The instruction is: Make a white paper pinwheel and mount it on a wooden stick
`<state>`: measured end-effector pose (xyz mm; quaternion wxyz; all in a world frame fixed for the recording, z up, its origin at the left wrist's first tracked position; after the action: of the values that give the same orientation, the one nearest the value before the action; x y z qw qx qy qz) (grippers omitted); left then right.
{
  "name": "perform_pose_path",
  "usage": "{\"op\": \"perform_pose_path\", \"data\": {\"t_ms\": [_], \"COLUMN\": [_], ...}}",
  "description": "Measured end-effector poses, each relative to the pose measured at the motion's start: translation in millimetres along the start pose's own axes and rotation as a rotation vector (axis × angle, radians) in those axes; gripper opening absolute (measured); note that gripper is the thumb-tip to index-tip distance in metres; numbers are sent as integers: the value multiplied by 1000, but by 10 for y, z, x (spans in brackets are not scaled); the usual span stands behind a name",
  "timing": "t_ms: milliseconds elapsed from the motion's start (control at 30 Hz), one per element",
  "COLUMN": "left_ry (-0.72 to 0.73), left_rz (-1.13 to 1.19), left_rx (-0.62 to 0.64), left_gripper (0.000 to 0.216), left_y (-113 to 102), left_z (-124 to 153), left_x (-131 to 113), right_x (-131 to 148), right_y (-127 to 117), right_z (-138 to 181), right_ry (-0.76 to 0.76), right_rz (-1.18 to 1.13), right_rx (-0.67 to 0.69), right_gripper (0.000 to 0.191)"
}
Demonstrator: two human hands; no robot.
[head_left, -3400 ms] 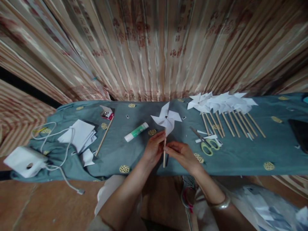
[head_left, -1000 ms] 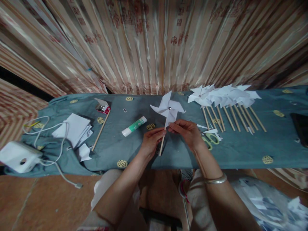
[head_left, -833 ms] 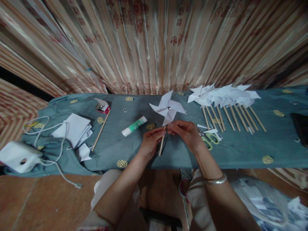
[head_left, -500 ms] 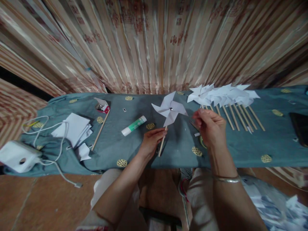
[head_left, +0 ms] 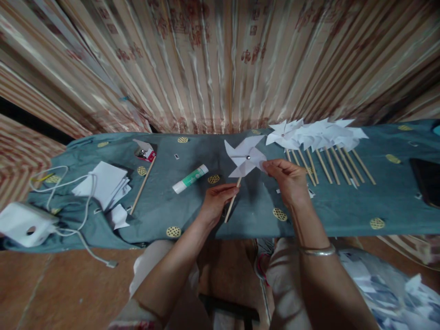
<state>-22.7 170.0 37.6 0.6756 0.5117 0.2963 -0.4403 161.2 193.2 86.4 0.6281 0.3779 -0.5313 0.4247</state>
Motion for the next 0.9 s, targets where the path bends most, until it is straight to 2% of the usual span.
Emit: {"op": "perform_pose_path", "data": {"t_ms": [333, 600, 767, 900], "left_ry": [26, 31, 32, 16], "left_rz": [17, 43, 50, 42], "left_rx": [-37, -49, -40, -44], "left_gripper": [32, 34, 35, 34], "left_y": [-14, -2, 2, -8], "left_z": [-26, -25, -20, -22], "left_x": [-4, -16, -24, -13], "right_x": [-81, -137, -155, -113], "right_y": [182, 338, 393, 349], "right_z": [59, 122, 147, 152], "right_ry": [63, 137, 143, 82], "right_rz": [-5, -46, -42, 18], "right_rx": [160, 259, 260, 235], "right_gripper": [32, 33, 32, 36]}}
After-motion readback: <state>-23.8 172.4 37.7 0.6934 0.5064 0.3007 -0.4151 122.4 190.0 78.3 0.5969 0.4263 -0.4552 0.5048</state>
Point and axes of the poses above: each hand's wrist, its own z-axis away from the middle knuckle, its own y-axis out of the palm, x = y × z, the point moved 4 cm from there along -z, towards the middle knuckle, and after that the axes turned 10 degrees about y, right-handed, at the moved point
